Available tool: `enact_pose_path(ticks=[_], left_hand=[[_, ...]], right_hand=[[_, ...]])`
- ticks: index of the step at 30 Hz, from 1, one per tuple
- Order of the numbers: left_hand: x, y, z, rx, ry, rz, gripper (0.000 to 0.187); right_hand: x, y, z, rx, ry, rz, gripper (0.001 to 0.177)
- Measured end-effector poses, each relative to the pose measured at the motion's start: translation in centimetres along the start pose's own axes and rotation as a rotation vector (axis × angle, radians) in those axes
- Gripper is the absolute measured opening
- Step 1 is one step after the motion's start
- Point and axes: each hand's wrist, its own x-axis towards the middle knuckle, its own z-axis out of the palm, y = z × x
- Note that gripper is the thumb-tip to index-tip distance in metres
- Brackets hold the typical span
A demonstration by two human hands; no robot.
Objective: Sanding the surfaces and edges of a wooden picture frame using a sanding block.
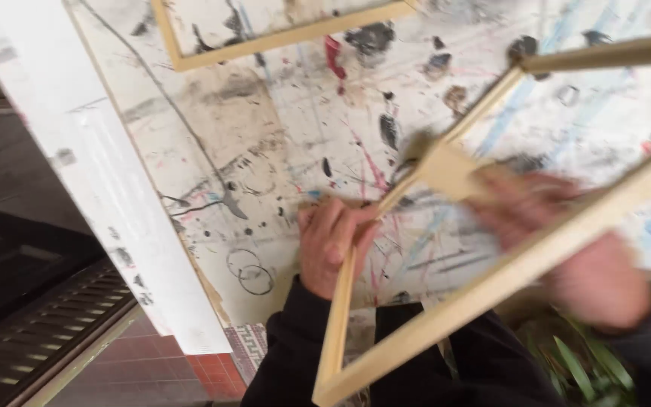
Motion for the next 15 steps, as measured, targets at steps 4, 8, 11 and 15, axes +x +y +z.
enact_pose_path(ticks=[4,8,11,15], left_hand=[[-0.4,0.6,-0.6,-0.018,-0.026,-0.030,0.032],[0.1,0.2,-0.2,-0.021,-0.033,-0.008,0.031],[-0.1,0.5,-0.6,-0.043,-0.042,-0.043,0.032],[0.3,0.7,-0.2,-0.036,-0.061,-0.047,0.030]], right_hand=[[-2.2,2.0,1.0,-0.317,0.045,-0.079,0.033],[-3.2,-0.1,3.5,-0.363,-0.113,-0.117,0.048],[-0.5,1.6,-0.3,-0.348,0.050,-0.029,0.044],[-1.3,0.5,3.7,-0.186,-0.161,0.144,0.048]])
